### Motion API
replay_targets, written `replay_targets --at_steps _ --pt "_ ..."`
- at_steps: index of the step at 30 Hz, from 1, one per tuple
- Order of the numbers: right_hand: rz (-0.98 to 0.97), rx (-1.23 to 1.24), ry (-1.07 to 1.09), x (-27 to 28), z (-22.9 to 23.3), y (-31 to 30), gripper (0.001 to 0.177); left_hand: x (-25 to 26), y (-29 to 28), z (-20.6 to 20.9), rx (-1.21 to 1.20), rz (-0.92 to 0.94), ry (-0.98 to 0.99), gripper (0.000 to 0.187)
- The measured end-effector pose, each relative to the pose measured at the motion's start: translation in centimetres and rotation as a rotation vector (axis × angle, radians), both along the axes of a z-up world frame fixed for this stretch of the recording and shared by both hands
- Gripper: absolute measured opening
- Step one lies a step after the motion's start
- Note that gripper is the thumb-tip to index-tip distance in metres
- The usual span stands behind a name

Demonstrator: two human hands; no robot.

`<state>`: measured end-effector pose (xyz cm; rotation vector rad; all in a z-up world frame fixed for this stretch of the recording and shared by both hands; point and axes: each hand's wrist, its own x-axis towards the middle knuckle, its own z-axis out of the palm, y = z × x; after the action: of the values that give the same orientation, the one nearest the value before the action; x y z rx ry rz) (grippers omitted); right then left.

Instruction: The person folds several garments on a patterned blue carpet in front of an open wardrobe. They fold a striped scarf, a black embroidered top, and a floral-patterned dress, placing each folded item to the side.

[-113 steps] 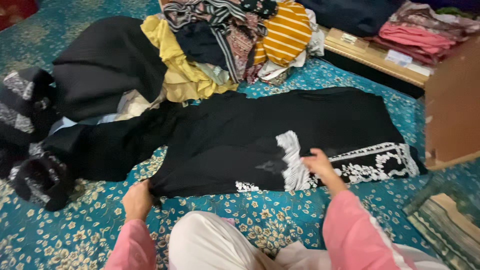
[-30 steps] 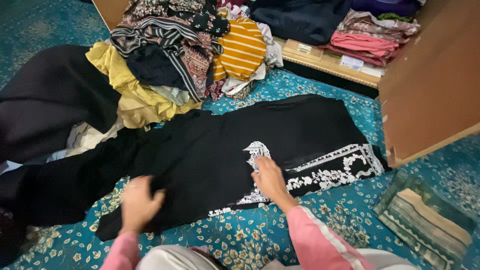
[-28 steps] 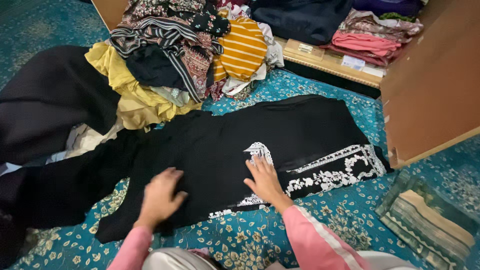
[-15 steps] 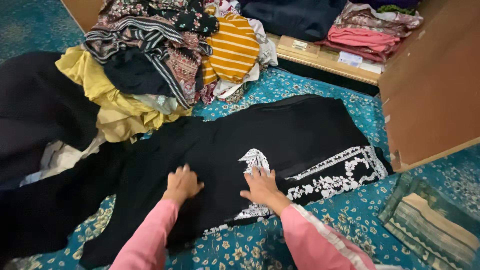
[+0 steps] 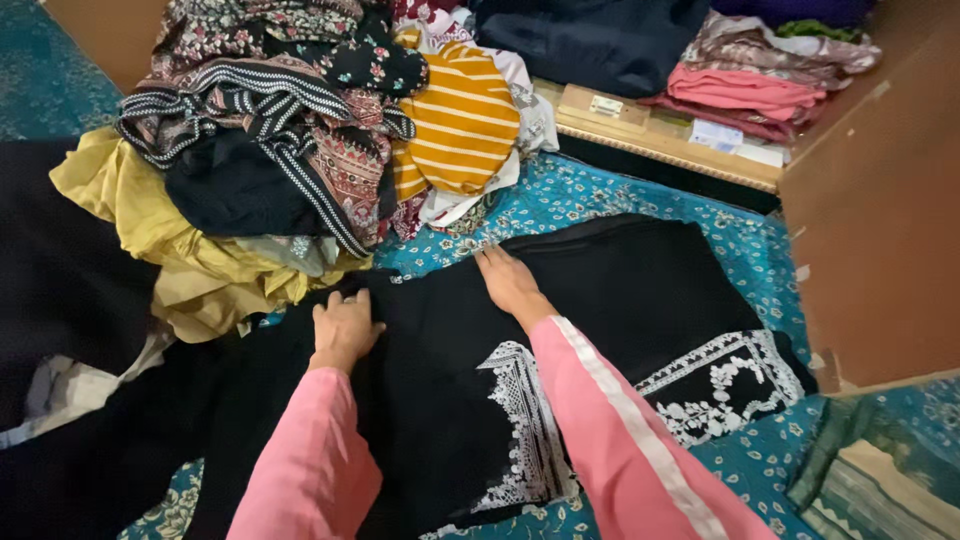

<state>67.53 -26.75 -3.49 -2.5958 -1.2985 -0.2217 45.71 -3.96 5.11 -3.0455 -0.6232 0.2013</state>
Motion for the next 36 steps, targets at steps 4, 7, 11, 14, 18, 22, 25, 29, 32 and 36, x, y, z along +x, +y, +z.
replay_targets --at_steps 4,7,11,14,18,22,25,29,32,36 --pt "0.099 -0.088 -0.101 0.6 0.4 3.0 0.047 -0.6 1.0 -0.4 0.064 -0.181 0.126 0.028" --pt "0.102 -0.356 -0.013 0.4 1.6 2.6 0.041 -1.9 1.9 0.0 0.040 -0.356 -0.145 0.037" --pt "0.042 -0.505 -0.042 1.7 3.8 -1.7 0.021 -3.7 2.4 2.0 -0.020 -0.396 0.004 0.041" --pt "0.078 -0.390 -0.130 2.8 5.0 -7.5 0.025 -4.9 2.7 3.9 0.059 -0.354 0.173 0.045" --pt "-0.044 -0.496 -0.099 4.3 6.5 -15.1 0.029 -7.6 5.1 6.2 0.381 -0.356 0.284 0.012" --pt "-0.130 -0.440 -0.195 3.8 6.8 -20.9 0.024 -10.6 6.5 8.2 0.546 -0.208 0.110 0.017" --pt "-0.175 -0.267 -0.363 2.3 6.9 -24.3 0.013 -13.8 6.1 9.9 0.602 -0.141 0.009 0.012" --pt "-0.241 -0.244 -0.405 -0.7 7.0 -28.5 0.016 -19.1 3.6 9.0 0.658 -0.221 -0.098 0.015" --pt "-0.310 -0.225 -0.462 -4.7 6.1 -31.2 0.017 -24.0 1.2 6.2 0.602 -0.268 -0.043 0.018" --pt "-0.395 -0.283 -0.432 -9.5 4.7 -32.8 0.020 -27.9 -0.1 2.9 0.498 -0.274 -0.056 0.020"
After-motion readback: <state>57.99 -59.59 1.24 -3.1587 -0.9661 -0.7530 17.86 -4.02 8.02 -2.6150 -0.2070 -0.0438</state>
